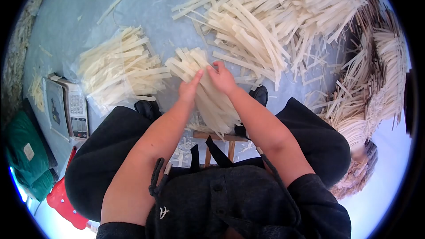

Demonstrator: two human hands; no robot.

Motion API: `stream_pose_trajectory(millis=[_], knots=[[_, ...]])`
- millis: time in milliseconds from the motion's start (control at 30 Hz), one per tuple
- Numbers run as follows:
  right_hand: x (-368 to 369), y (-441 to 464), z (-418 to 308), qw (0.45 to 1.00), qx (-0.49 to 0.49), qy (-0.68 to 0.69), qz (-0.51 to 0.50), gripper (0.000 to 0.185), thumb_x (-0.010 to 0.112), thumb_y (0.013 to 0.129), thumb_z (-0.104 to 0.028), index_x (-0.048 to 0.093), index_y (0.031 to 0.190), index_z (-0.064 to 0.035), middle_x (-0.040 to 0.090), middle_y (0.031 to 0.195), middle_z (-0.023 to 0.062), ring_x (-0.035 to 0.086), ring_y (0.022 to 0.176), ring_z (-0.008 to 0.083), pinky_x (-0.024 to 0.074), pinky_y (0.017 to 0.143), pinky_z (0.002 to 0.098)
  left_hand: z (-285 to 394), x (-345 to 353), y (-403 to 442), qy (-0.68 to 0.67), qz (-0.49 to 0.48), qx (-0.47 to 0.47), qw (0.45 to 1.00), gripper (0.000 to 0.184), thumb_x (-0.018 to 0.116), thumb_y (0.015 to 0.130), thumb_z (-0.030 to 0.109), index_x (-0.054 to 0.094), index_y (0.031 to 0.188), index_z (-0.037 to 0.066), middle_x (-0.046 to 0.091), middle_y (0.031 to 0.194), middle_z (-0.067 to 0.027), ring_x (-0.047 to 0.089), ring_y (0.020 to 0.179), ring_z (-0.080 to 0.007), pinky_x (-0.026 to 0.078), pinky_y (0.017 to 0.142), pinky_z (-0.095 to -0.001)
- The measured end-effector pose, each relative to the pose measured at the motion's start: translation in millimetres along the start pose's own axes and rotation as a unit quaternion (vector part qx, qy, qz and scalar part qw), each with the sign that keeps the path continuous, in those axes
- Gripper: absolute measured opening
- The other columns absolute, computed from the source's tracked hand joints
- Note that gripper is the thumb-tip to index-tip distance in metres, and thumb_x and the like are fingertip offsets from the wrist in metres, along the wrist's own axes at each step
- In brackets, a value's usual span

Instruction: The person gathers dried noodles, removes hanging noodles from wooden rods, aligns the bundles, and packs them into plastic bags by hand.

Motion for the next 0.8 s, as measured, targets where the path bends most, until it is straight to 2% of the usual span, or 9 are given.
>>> stream_pose_trajectory(millis=[33,100,233,300,433,533,567,633,800], knots=[[-5.1,3.6,-4.0,1.000,-0.004,0.002,0.004,0.051,0.052,0.092,-0.048,0.060,0.117,-0.0035,0.063,0.112,0.0195,0.058,0.109,0.0354,0.0436,0.094,0.0413,-1.4,8.5,-5.4,-0.021,-0.044,-0.058,0.997,0.074,0.079,0.078,0.038,0.047,0.132,-0.002,0.058,0.124,-0.0120,0.058,0.110,-0.0222,0.045,0.094,-0.0349],[6.2,3.9,-11.8,0.988,0.007,0.067,-0.142,0.069,0.047,0.091,-0.058,0.049,0.133,-0.0042,0.055,0.130,0.0213,0.054,0.119,0.0317,0.0421,0.097,0.0393,19.4,25.2,-21.7,-0.062,-0.078,-0.055,0.993,0.074,0.078,0.079,0.038,0.047,0.133,-0.002,0.058,0.126,-0.0122,0.058,0.111,-0.0224,0.046,0.094,-0.0352],[-48.2,-38.3,-86.1,0.982,0.000,0.108,-0.155,0.078,0.043,0.091,-0.062,0.041,0.140,-0.0025,0.049,0.137,0.0215,0.048,0.125,0.0303,0.0389,0.101,0.0385,68.9,50.1,-41.7,-0.097,-0.136,-0.025,0.986,0.074,0.077,0.080,0.039,0.047,0.133,-0.002,0.056,0.129,-0.0131,0.057,0.113,-0.0228,0.046,0.096,-0.0355],[-80.2,-46.4,-122.8,0.983,-0.114,0.134,-0.050,0.073,0.044,0.091,-0.059,0.050,0.132,0.0022,0.057,0.126,0.0247,0.053,0.120,0.0337,0.0374,0.104,0.0373,106.7,62.1,-53.2,-0.062,-0.163,0.035,0.984,0.073,0.075,0.081,0.042,0.047,0.133,-0.001,0.056,0.129,-0.0121,0.056,0.114,-0.0224,0.046,0.096,-0.0352],[-122.0,-59.8,-158.5,0.973,-0.175,0.153,0.005,0.077,0.046,0.090,-0.060,0.044,0.138,0.0007,0.053,0.133,0.0227,0.051,0.123,0.0314,0.0352,0.105,0.0357,191.9,92.5,-115.8,0.028,-0.208,0.156,0.965,0.070,0.069,0.085,0.046,0.048,0.133,0.000,0.055,0.131,-0.0115,0.056,0.116,-0.0222,0.045,0.098,-0.0349],[-156.4,-112.8,-216.2,0.906,-0.232,0.326,-0.136,0.092,0.054,0.082,-0.066,0.037,0.142,0.0008,0.045,0.141,0.0221,0.046,0.129,0.0333,0.0333,0.108,0.0386,240.5,108.3,-153.3,0.068,-0.274,0.176,0.943,0.071,0.068,0.086,0.046,0.045,0.136,0.001,0.053,0.132,-0.0121,0.054,0.118,-0.0223,0.044,0.100,-0.0353],[-170.5,-127.9,-229.9,0.903,-0.244,0.327,-0.132,0.092,0.054,0.082,-0.066,0.037,0.142,0.0008,0.045,0.141,0.0221,0.046,0.129,0.0333,0.0333,0.108,0.0386,254.5,110.2,-169.8,0.073,-0.276,0.187,0.940,0.071,0.068,0.086,0.046,0.045,0.136,0.001,0.053,0.132,-0.0121,0.054,0.118,-0.0223,0.044,0.100,-0.0353],[-200.5,-163.0,-255.9,0.945,-0.323,0.047,0.005,0.109,0.067,0.069,-0.069,0.033,0.142,0.0029,0.047,0.136,0.0258,0.047,0.128,0.0322,0.0355,0.108,0.0394,282.2,119.0,-221.2,0.047,-0.323,0.209,0.922,0.073,0.070,0.085,0.044,0.042,0.136,-0.001,0.054,0.129,-0.0141,0.055,0.117,-0.0238,0.046,0.098,-0.0366],[-241.5,-244.9,-298.8,0.917,-0.394,0.031,0.054,0.113,0.080,0.064,-0.057,0.028,0.142,0.0054,0.046,0.136,0.0247,0.045,0.128,0.0302,0.0378,0.106,0.0366,304.2,132.9,-310.6,0.044,-0.409,0.263,0.873,0.070,0.067,0.088,0.042,0.041,0.137,-0.001,0.053,0.130,-0.0145,0.054,0.118,-0.0233,0.048,0.096,-0.0375]])
Point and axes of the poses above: each hand's wrist, its own y-axis towards the middle knuckle, its own x-axis out of the palm, z = x × y, the point moved 8 cm from there along y, towards the middle knuckle
